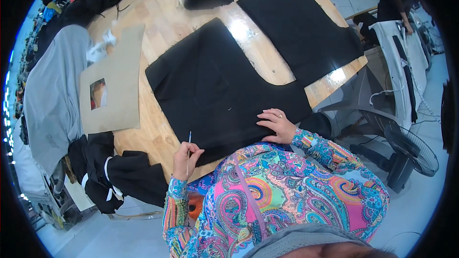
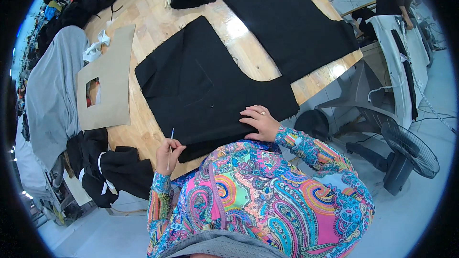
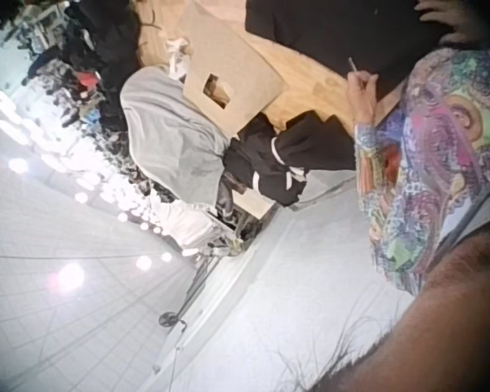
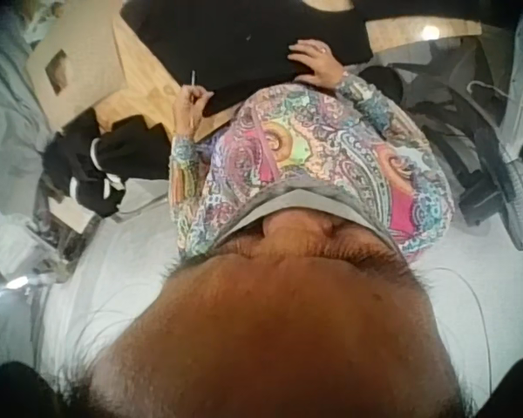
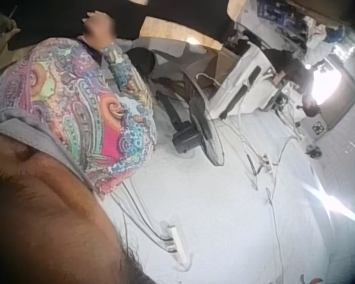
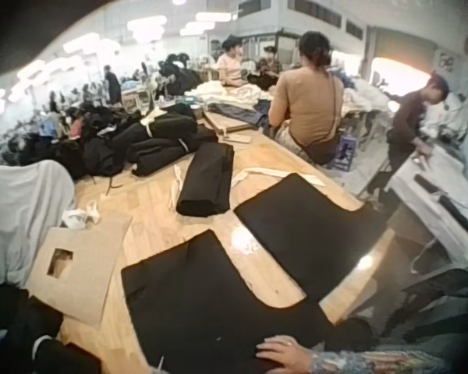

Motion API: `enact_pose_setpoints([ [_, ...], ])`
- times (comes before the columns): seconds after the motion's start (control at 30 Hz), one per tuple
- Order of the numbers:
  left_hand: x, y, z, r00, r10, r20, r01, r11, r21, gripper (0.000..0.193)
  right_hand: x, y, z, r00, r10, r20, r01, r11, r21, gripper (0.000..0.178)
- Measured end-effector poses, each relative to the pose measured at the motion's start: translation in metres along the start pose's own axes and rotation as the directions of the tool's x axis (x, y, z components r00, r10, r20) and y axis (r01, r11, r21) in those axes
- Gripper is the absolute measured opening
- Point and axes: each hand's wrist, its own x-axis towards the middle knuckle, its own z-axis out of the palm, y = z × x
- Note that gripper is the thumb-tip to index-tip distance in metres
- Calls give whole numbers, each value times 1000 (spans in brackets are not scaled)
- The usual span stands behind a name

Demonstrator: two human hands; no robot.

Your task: The person uses a cardboard template and a white marking tool to trace shapes onto black fabric pieces on a wooden table. They repeatedly place the template, trace the outline, remove the template, and move the marked fabric aside.

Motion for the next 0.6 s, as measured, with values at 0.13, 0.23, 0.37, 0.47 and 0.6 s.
enact_pose_setpoints([
  [0.13, 2, 24, -8, 964, 244, 110, -267, 891, 367, 20, 4, -4, -2, 999, 26, -29, -27, 999, -30, 50],
  [0.23, 6, 39, -20, 941, 215, 263, -330, 759, 561, 17, 1, 2, 4, 981, 40, -187, -61, 992, -109, 46],
  [0.37, 8, 71, -47, 925, 377, -40, -297, 787, 541, 16, 10, 2, -38, 891, 64, -449, -185, 955, -231, 43],
  [0.47, 14, 124, -72, 904, 417, -98, -332, 826, 456, 17, 15, -21, -112, 751, -60, -657, -206, 925, -320, 37],
  [0.6, 37, 198, -94, 682, 726, -88, -709, 686, 163, 25, 16, -64, -223, 471, -286, -835, -217, 880, -423, 9],
])
